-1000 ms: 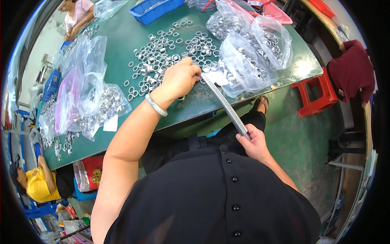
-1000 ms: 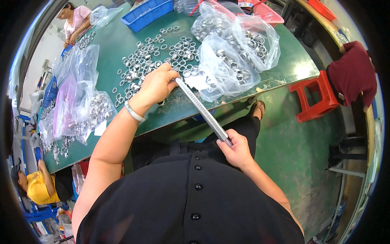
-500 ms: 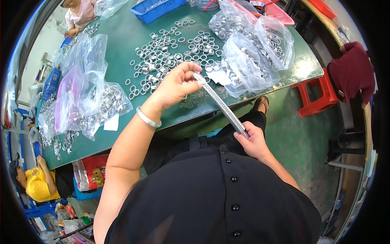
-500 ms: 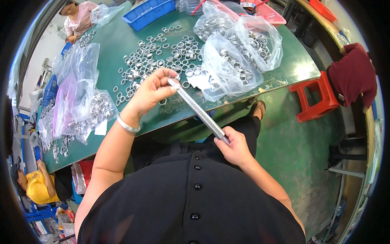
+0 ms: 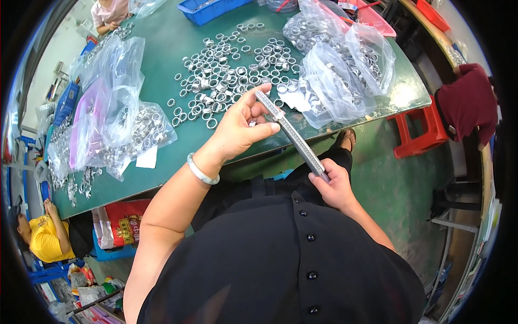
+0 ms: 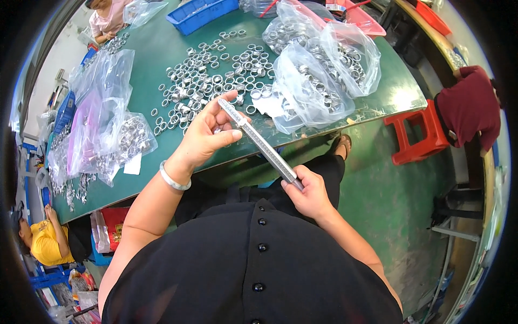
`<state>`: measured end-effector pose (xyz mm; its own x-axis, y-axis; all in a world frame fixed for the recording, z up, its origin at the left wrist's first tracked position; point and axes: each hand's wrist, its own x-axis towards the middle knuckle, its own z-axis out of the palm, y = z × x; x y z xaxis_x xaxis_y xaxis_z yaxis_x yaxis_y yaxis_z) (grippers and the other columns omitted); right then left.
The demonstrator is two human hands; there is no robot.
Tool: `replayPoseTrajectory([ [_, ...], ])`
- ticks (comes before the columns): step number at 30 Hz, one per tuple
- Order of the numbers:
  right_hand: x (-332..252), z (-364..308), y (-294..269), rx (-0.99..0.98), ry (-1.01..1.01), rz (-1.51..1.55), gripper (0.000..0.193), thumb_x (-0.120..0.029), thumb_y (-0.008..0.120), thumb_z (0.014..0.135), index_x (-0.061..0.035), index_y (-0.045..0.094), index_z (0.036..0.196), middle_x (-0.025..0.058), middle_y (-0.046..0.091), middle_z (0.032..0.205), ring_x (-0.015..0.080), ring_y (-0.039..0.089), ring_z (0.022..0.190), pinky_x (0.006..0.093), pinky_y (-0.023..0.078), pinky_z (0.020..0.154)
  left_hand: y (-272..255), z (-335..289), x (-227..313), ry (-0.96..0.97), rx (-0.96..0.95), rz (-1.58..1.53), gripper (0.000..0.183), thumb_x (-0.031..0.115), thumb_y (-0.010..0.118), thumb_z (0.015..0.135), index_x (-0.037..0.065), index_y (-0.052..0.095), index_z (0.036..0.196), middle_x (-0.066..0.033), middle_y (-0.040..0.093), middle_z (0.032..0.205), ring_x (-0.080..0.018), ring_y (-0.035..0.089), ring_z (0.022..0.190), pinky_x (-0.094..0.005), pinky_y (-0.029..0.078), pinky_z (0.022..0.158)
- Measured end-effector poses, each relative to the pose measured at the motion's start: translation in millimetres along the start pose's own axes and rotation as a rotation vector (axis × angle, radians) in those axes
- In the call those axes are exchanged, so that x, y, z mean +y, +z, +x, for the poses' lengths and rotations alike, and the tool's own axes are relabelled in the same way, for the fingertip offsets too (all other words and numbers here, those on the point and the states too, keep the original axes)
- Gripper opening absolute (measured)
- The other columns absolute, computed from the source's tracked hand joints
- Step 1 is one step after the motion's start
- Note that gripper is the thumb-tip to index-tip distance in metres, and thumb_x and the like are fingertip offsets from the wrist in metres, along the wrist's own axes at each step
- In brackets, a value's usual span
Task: The person picks up metal rings from a pile on the table and places them onto a metal rod one by one.
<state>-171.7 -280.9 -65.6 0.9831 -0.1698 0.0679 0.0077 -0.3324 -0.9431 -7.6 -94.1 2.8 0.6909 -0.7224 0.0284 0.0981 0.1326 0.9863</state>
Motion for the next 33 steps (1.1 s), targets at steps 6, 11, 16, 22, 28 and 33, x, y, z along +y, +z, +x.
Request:
replayPoseTrajectory([
  [6, 0.5, -0.1, -0.7, -0.005, 0.015, -0.005, 0.012, -0.006, 0.062, 0.073, -0.0014, 0.050, 0.071, 0.0032, 0.043, 0.058, 0.0107, 0.041, 0.051, 0.0249, 0.035, 0.049, 4.8, 1.4, -1.2, 0.013, 0.034, -0.028, 0.066, -0.002, 0.062, 0.075, 0.001, 0.028, 0.131, -0.0089, 0.057, 0.098, -0.0145, 0.055, 0.093, -0.0263, 0.043, 0.081],
  [11, 0.6, -2.2, -0.4, -0.017, 0.015, -0.018, 0.012, -0.007, 0.062, 0.074, -0.0013, 0.051, 0.072, 0.0032, 0.043, 0.058, 0.0105, 0.041, 0.051, 0.0248, 0.035, 0.048, -1.6, 8.6, -4.4, 0.018, 0.217, -0.099, 0.042, 0.006, 0.053, 0.083, 0.002, 0.040, 0.122, -0.0031, 0.054, 0.086, -0.0034, 0.040, 0.060, -0.0178, 0.032, 0.049],
  [16, 6.9, -7.1, -3.0, -0.009, 0.028, -0.029, 0.013, -0.008, 0.062, 0.073, -0.0012, 0.051, 0.072, 0.0032, 0.043, 0.057, 0.0101, 0.041, 0.050, 0.0249, 0.035, 0.048, -18.2, 40.5, 13.5, -0.093, 0.384, -0.341, 0.019, 0.010, 0.047, 0.084, 0.002, 0.055, 0.099, -0.0037, 0.054, 0.083, -0.0084, 0.047, 0.063, -0.0205, 0.038, 0.052],
  [22, 8.6, -7.6, -7.5, 0.017, 0.043, -0.017, 0.014, -0.007, 0.062, 0.073, -0.0014, 0.050, 0.071, 0.0035, 0.042, 0.058, 0.0103, 0.040, 0.050, 0.0251, 0.034, 0.048, -18.8, 95.7, 8.4, -0.039, 0.206, 0.757, 0.022, 0.018, 0.064, 0.075, 0.002, 0.063, 0.090, -0.0038, 0.060, 0.074, -0.0119, 0.054, 0.065, -0.0253, 0.044, 0.059],
  [28, 9.7, -9.5, -14.2, 0.049, 0.054, -0.029, 0.014, -0.007, 0.062, 0.073, -0.0014, 0.049, 0.071, 0.0036, 0.041, 0.058, 0.0106, 0.040, 0.050, 0.0253, 0.035, 0.048, -4.5, 119.3, 10.1, -0.122, 0.027, 1.376, 0.028, 0.025, 0.068, 0.069, 0.010, 0.066, 0.092, -0.0124, 0.064, 0.084, -0.0262, 0.061, 0.077, -0.0346, 0.046, 0.069],
  [33, 12.1, -8.5, -13.6, 0.037, 0.063, -0.016, 0.015, -0.007, 0.062, 0.073, -0.0014, 0.049, 0.070, 0.0037, 0.042, 0.057, 0.0106, 0.040, 0.050, 0.0251, 0.035, 0.048, -17.0, 120.3, 10.8, -0.134, -0.009, 1.179, 0.020, 0.019, 0.070, 0.068, 0.006, 0.064, 0.081, -0.0089, 0.063, 0.076, -0.0212, 0.060, 0.069, -0.0324, 0.046, 0.063],
])
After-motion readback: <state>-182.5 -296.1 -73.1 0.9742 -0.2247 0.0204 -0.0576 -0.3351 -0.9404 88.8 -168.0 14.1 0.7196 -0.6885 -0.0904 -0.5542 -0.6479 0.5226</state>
